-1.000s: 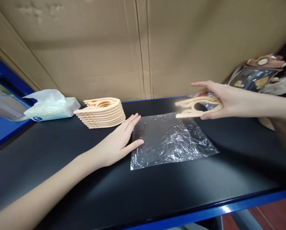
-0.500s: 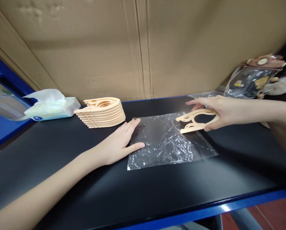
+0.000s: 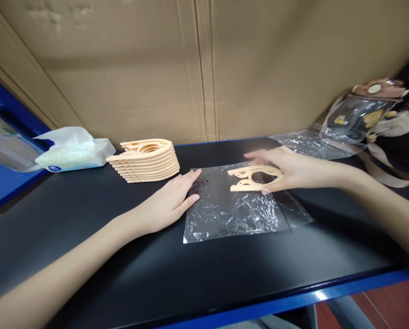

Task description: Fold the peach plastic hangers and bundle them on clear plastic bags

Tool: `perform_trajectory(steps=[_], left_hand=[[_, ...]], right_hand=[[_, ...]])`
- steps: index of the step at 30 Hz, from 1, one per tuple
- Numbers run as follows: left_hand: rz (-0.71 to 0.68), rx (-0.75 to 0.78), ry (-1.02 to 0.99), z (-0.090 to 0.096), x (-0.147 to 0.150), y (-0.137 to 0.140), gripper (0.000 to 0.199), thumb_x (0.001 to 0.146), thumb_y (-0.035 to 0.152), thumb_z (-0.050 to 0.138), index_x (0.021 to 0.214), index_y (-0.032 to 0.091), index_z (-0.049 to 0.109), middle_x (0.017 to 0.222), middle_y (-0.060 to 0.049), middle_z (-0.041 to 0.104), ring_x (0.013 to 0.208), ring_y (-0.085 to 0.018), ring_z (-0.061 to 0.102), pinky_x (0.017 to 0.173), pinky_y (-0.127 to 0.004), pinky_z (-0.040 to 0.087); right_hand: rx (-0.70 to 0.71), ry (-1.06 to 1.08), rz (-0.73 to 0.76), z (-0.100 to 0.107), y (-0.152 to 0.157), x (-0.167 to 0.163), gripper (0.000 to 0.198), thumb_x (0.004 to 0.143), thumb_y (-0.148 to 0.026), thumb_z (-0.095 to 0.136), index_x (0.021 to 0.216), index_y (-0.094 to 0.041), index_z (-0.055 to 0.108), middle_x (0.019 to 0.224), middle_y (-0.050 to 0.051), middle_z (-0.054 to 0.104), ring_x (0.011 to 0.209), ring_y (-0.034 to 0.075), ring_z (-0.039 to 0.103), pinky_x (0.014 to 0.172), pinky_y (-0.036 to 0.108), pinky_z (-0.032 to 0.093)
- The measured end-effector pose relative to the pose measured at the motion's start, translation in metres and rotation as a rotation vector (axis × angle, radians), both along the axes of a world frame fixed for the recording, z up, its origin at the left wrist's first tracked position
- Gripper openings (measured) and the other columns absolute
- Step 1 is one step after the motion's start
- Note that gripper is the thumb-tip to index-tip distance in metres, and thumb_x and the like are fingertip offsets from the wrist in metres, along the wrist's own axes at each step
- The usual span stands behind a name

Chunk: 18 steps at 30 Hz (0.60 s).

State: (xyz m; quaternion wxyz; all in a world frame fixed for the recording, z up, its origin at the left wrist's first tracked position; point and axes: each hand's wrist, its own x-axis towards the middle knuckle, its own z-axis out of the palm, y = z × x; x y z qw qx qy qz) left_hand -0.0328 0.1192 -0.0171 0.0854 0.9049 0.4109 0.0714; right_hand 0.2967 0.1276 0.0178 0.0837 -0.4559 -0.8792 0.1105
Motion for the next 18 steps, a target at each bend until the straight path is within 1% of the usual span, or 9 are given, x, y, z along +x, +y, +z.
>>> perform_trajectory(steps=[2,5,7,9,11,14,16,18], left_hand=[[0.01,-0.006,0.013,0.0,0.0,0.0,0.067,0.098,0.054,0.025,0.152,0.013,0.02,0.158,-0.01,0.025,0.145,-0.026,0.025,0.118,-0.044,0.025],[0.022,-0.009,0.027,0.0,-0.001,-0.001,0.07,0.098,0.057,0.025,0.152,0.013,0.019,0.159,-0.01,0.021,0.146,-0.026,0.021,0.119,-0.045,0.022],[0.025,-0.013,0.031,0.0,-0.001,-0.001,0.071,0.097,0.058,0.025,0.152,0.013,0.019,0.159,-0.01,0.022,0.146,-0.026,0.021,0.119,-0.045,0.022],[0.028,-0.018,0.033,0.0,-0.001,-0.001,0.072,0.097,0.058,0.025,0.152,0.011,0.019,0.158,-0.011,0.023,0.145,-0.026,0.023,0.119,-0.045,0.023],[0.031,-0.02,0.031,-0.001,-0.001,0.0,0.073,0.097,0.058,0.025,0.152,0.01,0.019,0.158,-0.012,0.024,0.145,-0.027,0.024,0.118,-0.045,0.023],[0.032,-0.021,0.021,-0.001,-0.001,0.0,0.073,0.097,0.059,0.025,0.152,0.011,0.02,0.157,-0.012,0.025,0.145,-0.027,0.025,0.118,-0.046,0.024],[0.037,-0.026,0.015,-0.001,-0.001,0.0,0.074,0.096,0.059,0.026,0.152,0.011,0.02,0.157,-0.012,0.025,0.145,-0.027,0.025,0.118,-0.045,0.024],[0.042,-0.027,0.007,-0.001,-0.001,0.0,0.074,0.096,0.06,0.027,0.152,0.011,0.02,0.157,-0.012,0.025,0.145,-0.027,0.025,0.118,-0.045,0.024]], right_hand=[[-0.014,0.013,-0.003,-0.003,0.001,0.0,0.091,0.069,-0.063,0.067,0.146,-0.025,0.037,0.131,0.011,0.059,0.124,0.036,0.049,0.1,0.053,0.037],[-0.059,-0.034,-0.063,0.001,0.003,0.009,0.094,0.066,-0.063,0.069,0.146,-0.024,0.038,0.13,0.012,0.06,0.12,0.036,0.052,0.097,0.052,0.04],[-0.098,-0.07,-0.101,0.005,0.004,0.015,0.092,0.065,-0.061,0.07,0.144,-0.024,0.041,0.125,0.012,0.062,0.114,0.036,0.056,0.093,0.051,0.043],[-0.105,-0.061,-0.108,0.006,0.005,0.016,0.086,0.067,-0.058,0.07,0.141,-0.024,0.043,0.117,0.01,0.065,0.107,0.033,0.059,0.09,0.048,0.045],[-0.084,0.011,-0.081,0.001,0.006,0.01,0.08,0.071,-0.055,0.068,0.14,-0.024,0.043,0.111,0.008,0.067,0.104,0.03,0.061,0.09,0.046,0.044],[-0.056,0.189,0.0,-0.012,0.008,-0.006,0.076,0.074,-0.051,0.068,0.14,-0.025,0.041,0.109,0.005,0.068,0.101,0.026,0.061,0.093,0.045,0.042],[-0.049,0.28,0.027,-0.021,0.009,-0.014,0.075,0.074,-0.05,0.07,0.139,-0.023,0.042,0.109,0.006,0.069,0.098,0.024,0.062,0.091,0.043,0.043],[-0.056,0.321,0.022,-0.026,0.011,-0.017,0.077,0.073,-0.05,0.071,0.138,-0.021,0.042,0.107,0.006,0.069,0.094,0.023,0.062,0.088,0.042,0.045]])
